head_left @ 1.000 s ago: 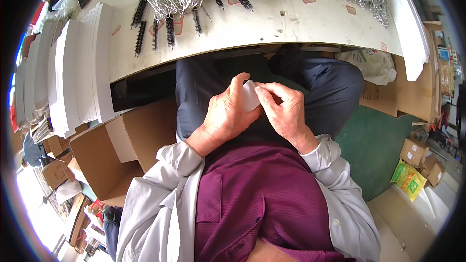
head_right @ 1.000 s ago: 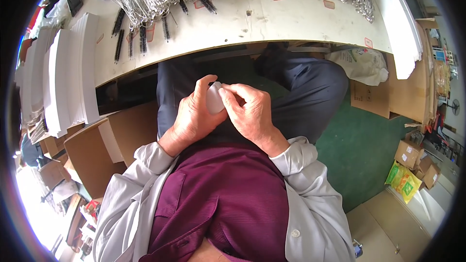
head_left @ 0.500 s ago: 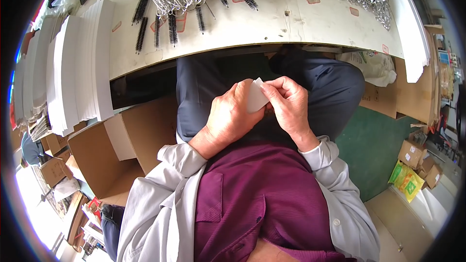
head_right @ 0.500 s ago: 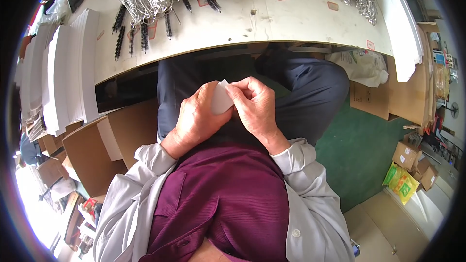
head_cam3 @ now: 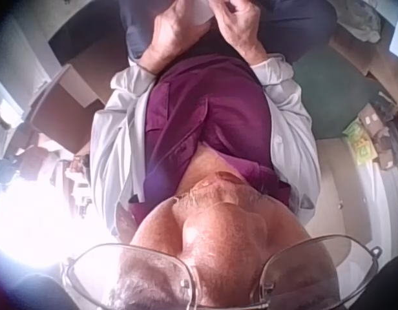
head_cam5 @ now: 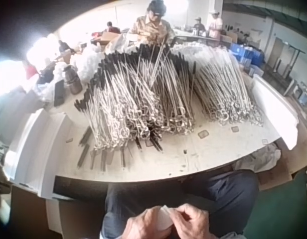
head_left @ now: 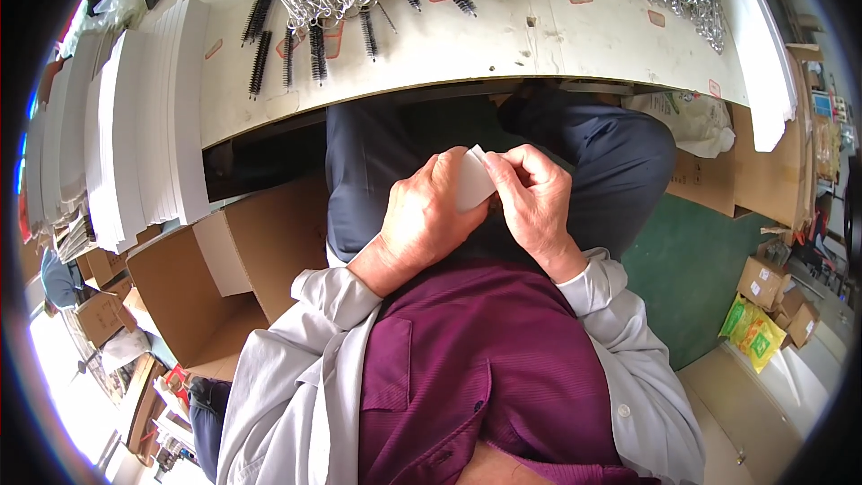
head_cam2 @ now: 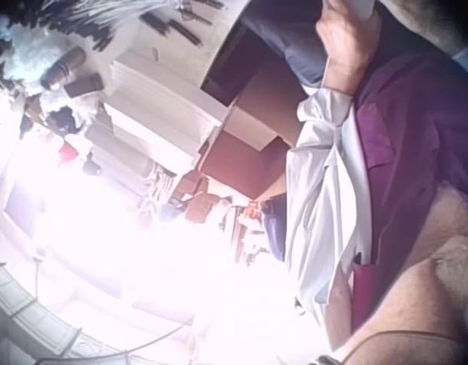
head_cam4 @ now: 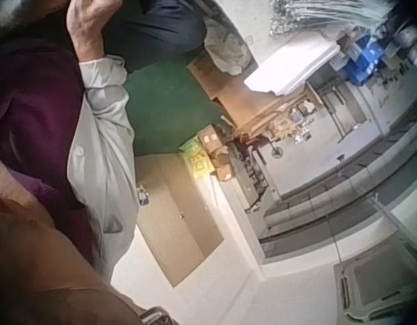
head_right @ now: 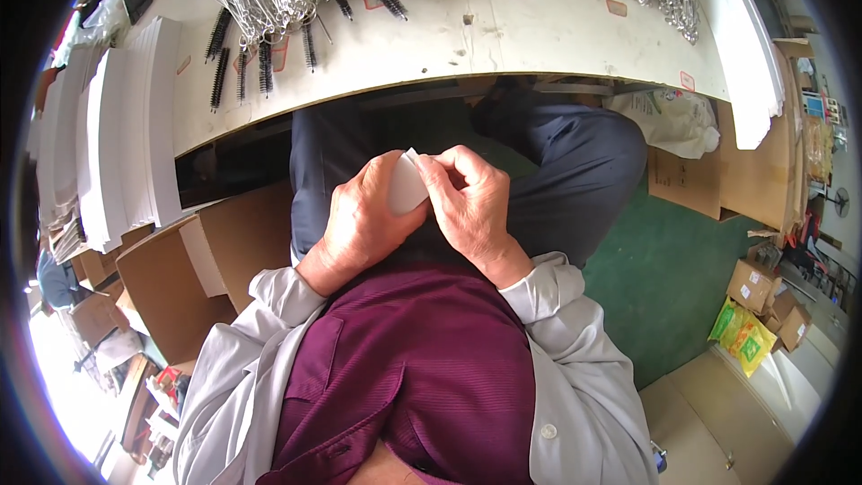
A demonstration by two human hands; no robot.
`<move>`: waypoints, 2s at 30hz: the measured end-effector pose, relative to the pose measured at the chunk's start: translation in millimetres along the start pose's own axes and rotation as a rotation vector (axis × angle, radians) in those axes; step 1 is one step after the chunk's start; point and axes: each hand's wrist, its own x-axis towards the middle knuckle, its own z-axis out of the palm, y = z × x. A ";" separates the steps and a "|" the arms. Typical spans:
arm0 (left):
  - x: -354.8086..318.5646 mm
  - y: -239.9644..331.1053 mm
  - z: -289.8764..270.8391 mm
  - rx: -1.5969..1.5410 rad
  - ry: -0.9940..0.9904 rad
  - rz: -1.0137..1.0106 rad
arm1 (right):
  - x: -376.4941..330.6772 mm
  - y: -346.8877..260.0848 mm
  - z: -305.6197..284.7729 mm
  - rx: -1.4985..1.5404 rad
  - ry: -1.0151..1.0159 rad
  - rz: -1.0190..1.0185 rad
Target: Packaging long thin wire brushes with loop handles into white cardboard boxes.
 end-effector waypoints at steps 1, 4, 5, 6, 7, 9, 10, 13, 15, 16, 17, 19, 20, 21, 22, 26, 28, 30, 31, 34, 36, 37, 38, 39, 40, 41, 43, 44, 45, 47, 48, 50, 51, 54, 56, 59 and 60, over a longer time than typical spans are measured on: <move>0.2 0.4 -0.7 0.002 0.000 -0.001 | -1.7 -0.8 0.8 -0.058 0.015 -0.056; 1.7 1.8 -3.2 -0.022 -0.015 -0.021 | -4.1 0.1 0.1 -0.017 -0.012 -0.071; 2.5 1.0 -3.4 -0.041 -0.020 -0.026 | -4.9 1.9 0.8 0.048 -0.011 -0.087; 3.1 0.0 -3.2 -0.060 -0.025 -0.031 | -5.1 4.1 1.4 -0.043 -0.039 -0.163; 3.4 -0.9 -3.3 -0.060 -0.027 -0.030 | -5.3 5.8 1.8 -0.133 -0.066 -0.239; 3.5 -3.0 -2.5 -0.066 -0.029 -0.044 | -7.5 7.0 1.4 -0.106 -0.100 -0.229; 3.1 -3.9 -3.0 -0.065 -0.030 -0.044 | -8.9 4.1 1.6 -0.112 -0.127 -0.188; 2.5 -5.9 -3.3 -0.061 -0.052 -0.056 | -9.9 7.1 4.4 -0.136 -0.141 -0.203; 2.1 -7.3 -2.8 -0.084 -0.026 -0.047 | -9.5 6.3 6.1 -0.153 -0.130 -0.260; 2.0 -8.2 -2.8 -0.084 -0.027 -0.048 | -10.0 2.5 6.9 -0.173 -0.136 -0.276; 2.9 -9.4 -3.4 -0.087 -0.026 -0.054 | -10.2 0.1 7.9 -0.192 -0.143 -0.293; 3.0 -11.9 -5.7 -0.077 -0.018 -0.064 | -8.8 1.9 11.6 -0.177 -0.143 -0.308; 2.8 -11.9 -5.0 -0.067 0.004 -0.055 | -7.1 3.2 14.3 -0.163 -0.142 -0.324; 2.4 -11.7 -4.1 -0.053 0.028 -0.047 | -7.0 4.2 14.3 -0.147 -0.152 -0.333; 1.2 -13.2 -2.8 -0.033 0.042 -0.041 | -7.4 4.4 13.6 -0.131 -0.149 -0.250; 7.5 -5.8 -15.3 -0.126 0.040 -0.009 | -2.5 -4.8 13.1 -0.031 -0.097 -0.128; 4.3 -7.9 -37.4 -0.236 -0.111 -0.101 | 3.2 -7.9 8.6 0.039 -0.082 -0.103; -2.1 -12.2 -60.0 -0.298 -0.274 -0.210 | 11.5 -7.1 -1.1 0.117 -0.095 -0.098; -7.7 -14.4 -71.5 -0.314 -0.335 -0.248 | 15.8 -7.2 -4.6 0.151 -0.116 -0.103; -23.9 -18.0 -95.0 -0.336 -0.340 -0.318 | 26.4 -12.8 1.3 0.145 -0.153 -0.167; -30.5 -14.3 -110.6 -0.308 -0.280 -0.334 | 33.0 -20.0 3.8 0.011 -0.164 -0.206; -31.9 -10.7 -120.7 -0.298 -0.190 -0.323 | 37.7 -22.0 2.3 -0.127 -0.150 -0.278; -33.1 -10.2 -134.0 -0.241 -0.117 -0.340 | 44.7 -34.5 3.4 -0.243 -0.098 -0.445; -34.2 -11.5 -149.0 -0.185 -0.045 -0.356 | 52.7 -37.8 2.5 -0.327 -0.042 -0.591; -35.1 -14.9 -165.0 -0.116 0.052 -0.335 | 60.7 -40.8 0.4 -0.373 -0.011 -0.646; -33.6 -18.7 -181.9 -0.053 0.142 -0.309 | 68.3 -43.4 -3.3 -0.427 0.028 -0.698; -27.0 -21.6 -218.5 0.349 0.270 -0.294 | 83.5 -40.7 -7.9 -0.445 0.079 -0.688; -22.0 -29.3 -233.3 0.412 0.332 -0.331 | 90.8 -34.5 -9.8 -0.448 0.082 -0.637; -16.6 -36.8 -249.2 0.477 0.395 -0.371 | 96.9 -29.5 -10.2 -0.448 0.081 -0.588; -7.3 -74.2 -278.5 0.579 0.446 -0.404 | 103.8 -27.3 -8.8 -0.431 0.087 -0.607; -1.0 -90.8 -292.6 0.612 0.461 -0.369 | 106.0 -26.1 -7.2 -0.416 0.093 -0.616; 11.1 -123.9 -317.0 0.644 0.476 -0.330 | 108.1 -21.6 -2.9 -0.416 0.109 -0.635; 19.6 -141.0 -326.0 0.759 0.446 -0.329 | 109.0 -19.5 -3.1 -0.424 0.126 -0.648; 39.9 -148.8 -340.3 0.993 0.387 -0.335 | 110.1 -15.9 -3.2 -0.466 0.154 -0.724; 49.3 -153.7 -342.2 1.202 0.336 -0.366 | 108.3 -15.9 -3.5 -0.461 0.159 -0.718; 48.4 -161.8 -339.6 1.343 0.284 -0.485 | 107.4 -15.8 0.1 -0.442 0.156 -0.720; 44.3 -163.3 -339.9 1.346 0.284 -0.488 | 107.3 -15.8 2.2 -0.434 0.150 -0.725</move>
